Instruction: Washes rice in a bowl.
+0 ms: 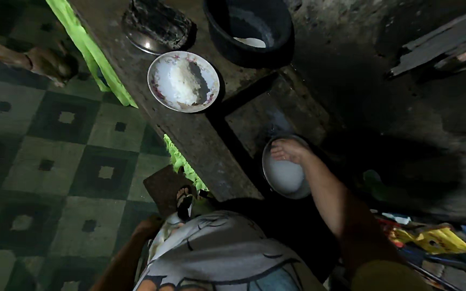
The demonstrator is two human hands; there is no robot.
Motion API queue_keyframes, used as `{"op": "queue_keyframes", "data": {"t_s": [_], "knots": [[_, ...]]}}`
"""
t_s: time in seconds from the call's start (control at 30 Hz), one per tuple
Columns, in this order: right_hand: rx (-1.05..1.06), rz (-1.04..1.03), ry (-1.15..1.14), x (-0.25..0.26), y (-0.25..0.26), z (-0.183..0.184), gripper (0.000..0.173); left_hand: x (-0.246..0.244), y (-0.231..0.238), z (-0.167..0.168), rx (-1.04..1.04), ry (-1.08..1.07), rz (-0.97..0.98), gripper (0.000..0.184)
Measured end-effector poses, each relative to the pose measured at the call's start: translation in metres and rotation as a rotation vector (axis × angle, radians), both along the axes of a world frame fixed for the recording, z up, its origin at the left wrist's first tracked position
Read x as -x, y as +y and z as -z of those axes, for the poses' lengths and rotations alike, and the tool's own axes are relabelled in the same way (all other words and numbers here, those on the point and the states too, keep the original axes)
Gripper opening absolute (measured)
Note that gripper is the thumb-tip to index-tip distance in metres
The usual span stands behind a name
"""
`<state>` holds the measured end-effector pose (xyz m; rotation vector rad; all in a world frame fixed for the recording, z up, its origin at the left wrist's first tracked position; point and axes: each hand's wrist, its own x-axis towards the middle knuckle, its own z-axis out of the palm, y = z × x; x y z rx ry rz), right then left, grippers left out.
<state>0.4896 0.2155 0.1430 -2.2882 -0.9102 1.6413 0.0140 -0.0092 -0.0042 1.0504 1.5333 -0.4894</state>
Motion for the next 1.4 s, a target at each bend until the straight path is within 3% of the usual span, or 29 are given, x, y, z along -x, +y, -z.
{"op": "queue_keyframes", "data": {"t_s": [0.33,0.67,0.9,1.4], "knots": [[0.018,-0.001,-0.041,0.006,-0.003,0.005,0.044,0.005,-0.008,0.007,-0.004,0.002,-0.039,0.049],[0.000,0.069,0.005,-0.032,-0.051,-0.026,0.041,-0.001,0.003,0.007,-0.012,0.002,0.022,0.047],[0.063,0.170,0.011,-0.052,-0.092,-0.007,0.039,0.003,0.005,0.016,-0.041,-0.016,0.078,0.047],[0.051,0.196,-0.037,-0.048,-0.098,0.000,0.041,0.001,0.013,0.001,-0.020,0.006,0.042,0.048]]}}
